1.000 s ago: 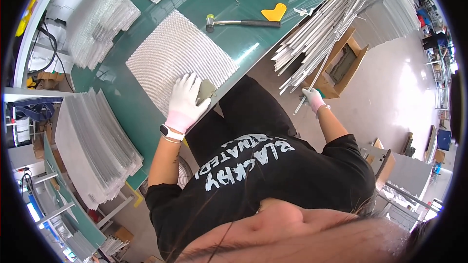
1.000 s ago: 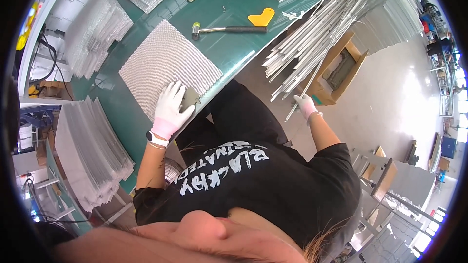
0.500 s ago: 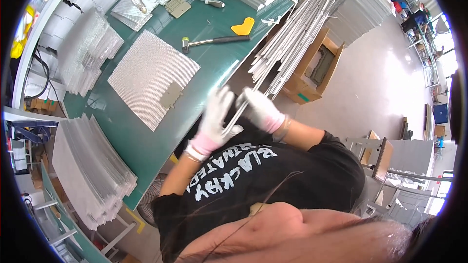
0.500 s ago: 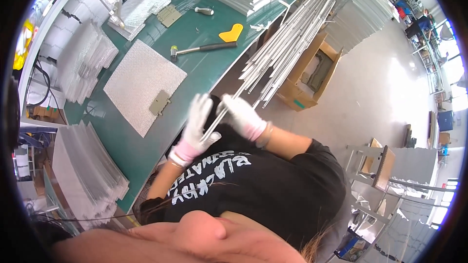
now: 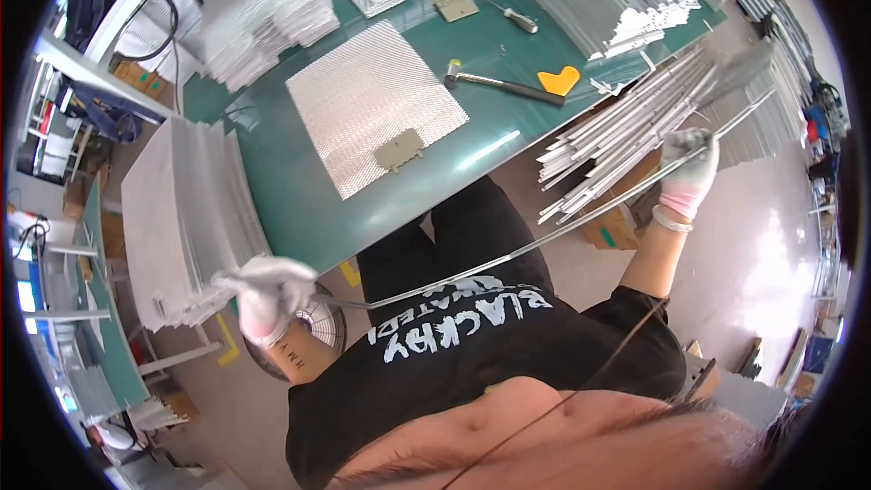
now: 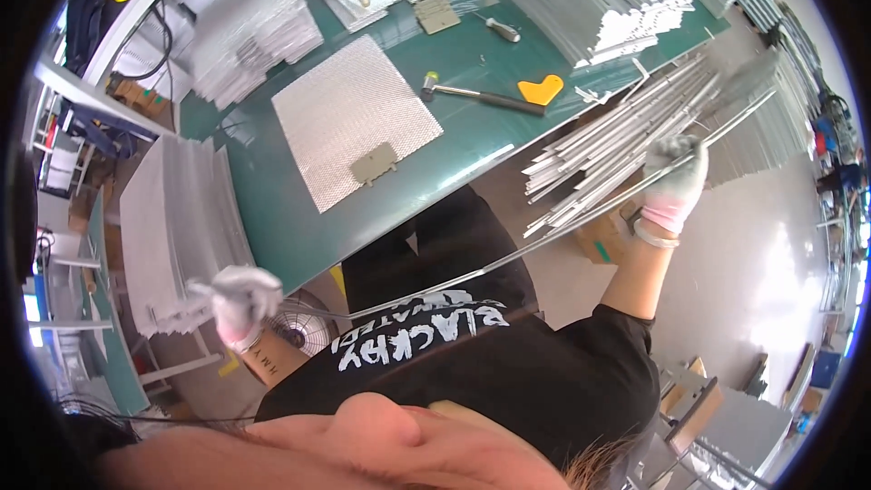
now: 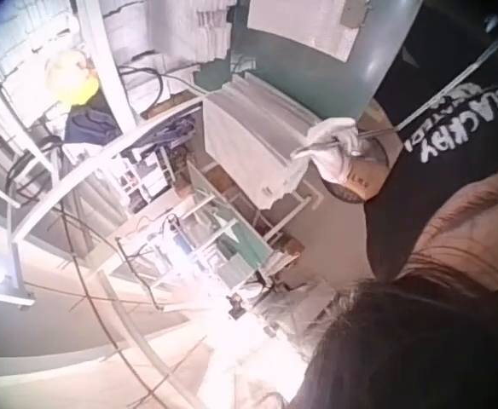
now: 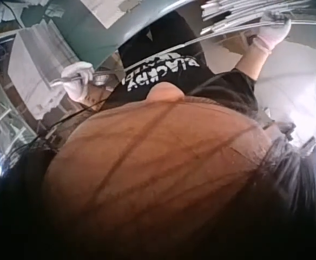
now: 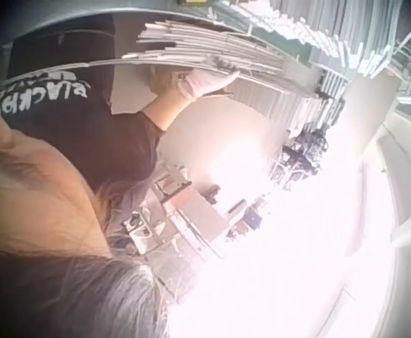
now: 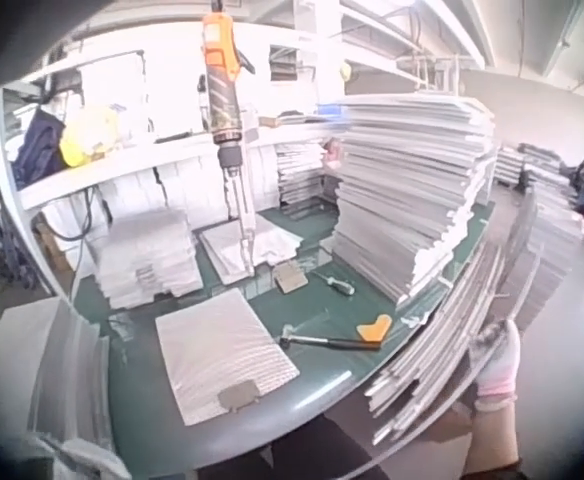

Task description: Assembling industrial filters by fitting mesh panels into metal frames and securing them with tools.

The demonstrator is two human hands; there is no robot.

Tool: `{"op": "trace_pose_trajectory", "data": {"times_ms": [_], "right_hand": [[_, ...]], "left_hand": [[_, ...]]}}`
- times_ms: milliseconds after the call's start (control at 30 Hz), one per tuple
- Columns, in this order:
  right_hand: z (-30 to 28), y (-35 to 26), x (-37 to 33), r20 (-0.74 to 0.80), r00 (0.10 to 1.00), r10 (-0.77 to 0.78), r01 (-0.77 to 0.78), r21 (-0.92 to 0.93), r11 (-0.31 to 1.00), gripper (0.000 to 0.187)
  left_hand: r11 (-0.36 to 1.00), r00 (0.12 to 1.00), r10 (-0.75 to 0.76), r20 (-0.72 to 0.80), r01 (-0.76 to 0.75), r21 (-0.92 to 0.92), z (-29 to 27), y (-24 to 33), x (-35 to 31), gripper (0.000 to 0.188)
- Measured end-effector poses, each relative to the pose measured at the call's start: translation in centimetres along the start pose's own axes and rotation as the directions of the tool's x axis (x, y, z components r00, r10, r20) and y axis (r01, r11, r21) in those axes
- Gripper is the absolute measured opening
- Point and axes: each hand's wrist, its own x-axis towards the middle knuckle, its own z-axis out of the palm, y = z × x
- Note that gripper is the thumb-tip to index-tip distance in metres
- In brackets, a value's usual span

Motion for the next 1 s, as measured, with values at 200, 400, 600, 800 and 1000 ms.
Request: {"op": "trace_pose_trajectory", "data": {"times_ms": [200,400,600,800,1000], "right_hand": [[15.3,9.3,-2.7,0.197,0.952,0.234,-0.227,-0.056,0.972,0.025],[12.8,26.3,0.5,0.248,0.734,0.632,-0.589,-0.231,0.774,0.022],[9.9,26.0,-4.5,0.311,0.544,0.779,-0.087,-0.903,0.421,0.026],[7.2,20.9,-14.5,0.497,0.644,0.582,0.282,-0.861,0.424,0.052],[3.6,24.0,-15.6,0.546,0.736,0.399,0.165,-0.718,0.676,0.059]], "left_hand": [[0.969,0.980,0.001,0.200,0.049,-0.242,4.2,-6.8,3.3,0.094],[0.906,0.626,0.349,-0.697,-0.035,0.423,9.3,-10.2,6.0,0.043],[0.983,0.973,-0.158,-0.168,0.139,-0.119,14.3,-13.9,2.7,0.046],[0.590,0.948,-0.306,-0.084,0.119,-0.798,17.7,-18.5,6.9,0.029],[0.091,0.969,-0.237,0.072,0.096,-0.991,13.7,-15.8,15.0,0.033]]}}
